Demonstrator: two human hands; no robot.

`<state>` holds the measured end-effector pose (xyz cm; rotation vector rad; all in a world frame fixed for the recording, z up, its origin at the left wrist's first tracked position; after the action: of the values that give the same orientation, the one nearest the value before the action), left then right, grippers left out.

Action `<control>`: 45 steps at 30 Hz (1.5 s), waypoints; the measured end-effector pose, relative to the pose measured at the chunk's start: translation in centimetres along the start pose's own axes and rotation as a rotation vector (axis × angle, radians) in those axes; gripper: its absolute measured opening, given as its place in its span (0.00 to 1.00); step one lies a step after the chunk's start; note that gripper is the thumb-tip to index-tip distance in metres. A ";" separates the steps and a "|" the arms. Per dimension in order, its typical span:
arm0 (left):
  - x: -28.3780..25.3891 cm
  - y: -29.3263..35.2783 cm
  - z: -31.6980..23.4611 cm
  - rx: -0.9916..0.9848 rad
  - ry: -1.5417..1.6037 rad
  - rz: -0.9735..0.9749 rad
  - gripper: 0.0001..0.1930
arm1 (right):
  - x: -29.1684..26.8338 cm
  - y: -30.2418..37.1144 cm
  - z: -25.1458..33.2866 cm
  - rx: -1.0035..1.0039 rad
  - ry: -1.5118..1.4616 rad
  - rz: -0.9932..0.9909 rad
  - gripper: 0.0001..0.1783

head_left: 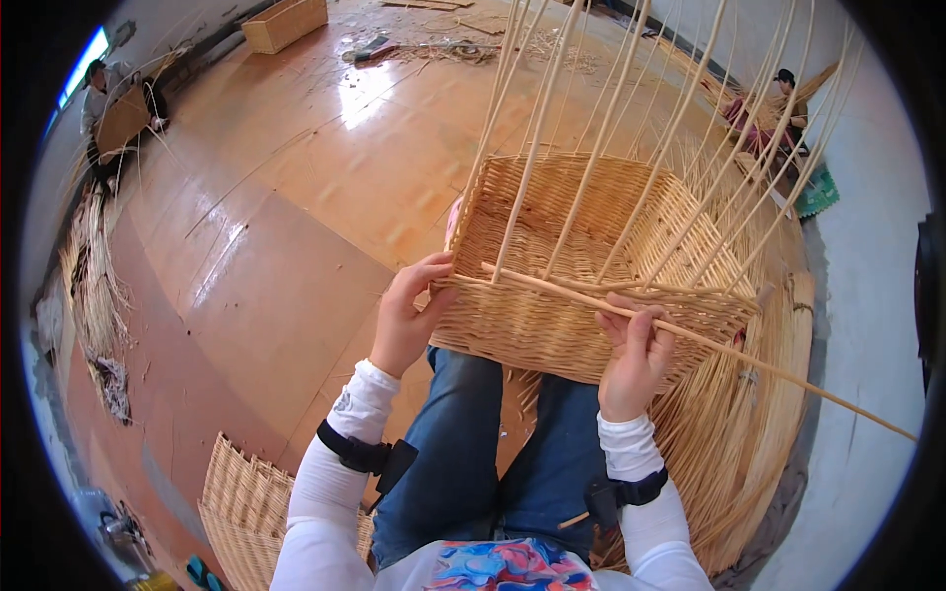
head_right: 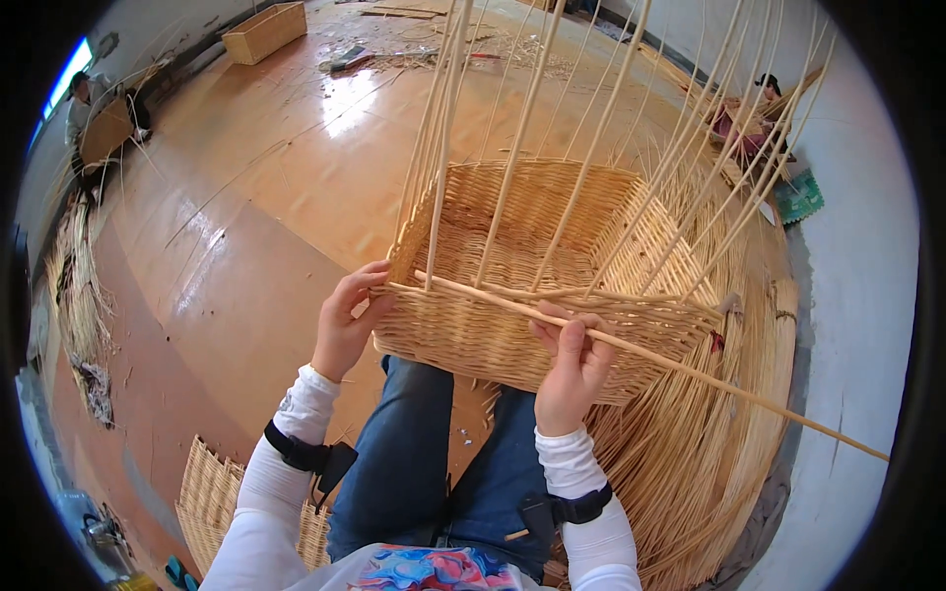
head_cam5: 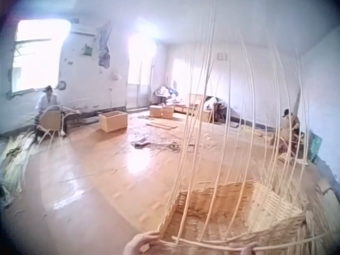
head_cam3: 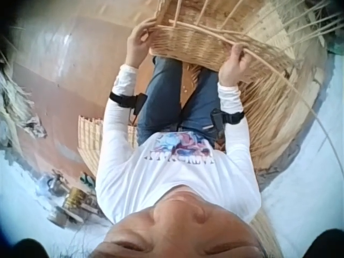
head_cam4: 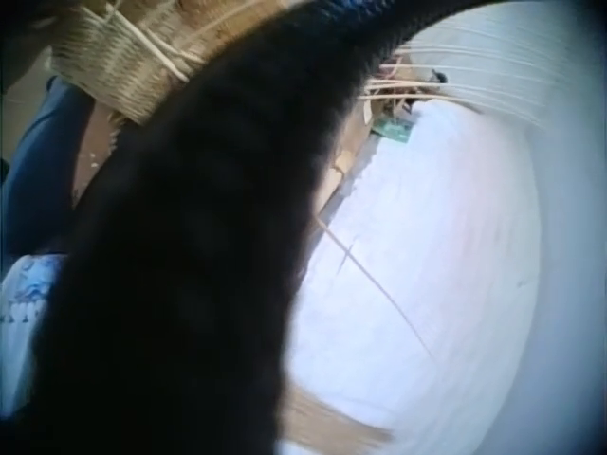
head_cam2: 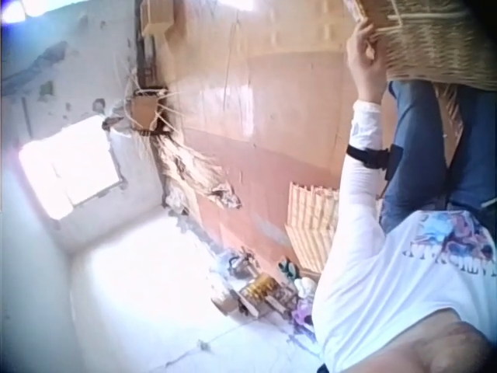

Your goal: Weaving a large wicker basket using long wooden strands.

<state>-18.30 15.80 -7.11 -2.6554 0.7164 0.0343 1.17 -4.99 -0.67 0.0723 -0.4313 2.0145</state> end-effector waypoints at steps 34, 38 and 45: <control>6.7 -1.7 -9.6 0.066 -0.089 0.026 0.12 | -1.8 -0.5 -0.1 0.086 -0.057 0.197 0.07; 9.9 -2.8 -8.6 0.046 -0.406 0.333 0.18 | -2.2 -0.2 -0.3 0.126 0.044 0.149 0.07; 10.5 -2.8 -7.4 -0.040 -0.325 0.297 0.16 | -2.4 -0.5 0.6 0.145 -0.005 0.118 0.12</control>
<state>-8.35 10.21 -0.58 -2.4699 0.9932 0.5510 2.64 -7.08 -0.54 0.1446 -0.2980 2.1601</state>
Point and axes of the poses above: each hand's wrist, its own y-axis away from the middle knuckle, its own x-axis out of the palm, z = x × y, the point moved 5 cm from there along -y, towards the middle knuckle, and after that the axes turned 5 degrees about -z, right-handed, at the moved point
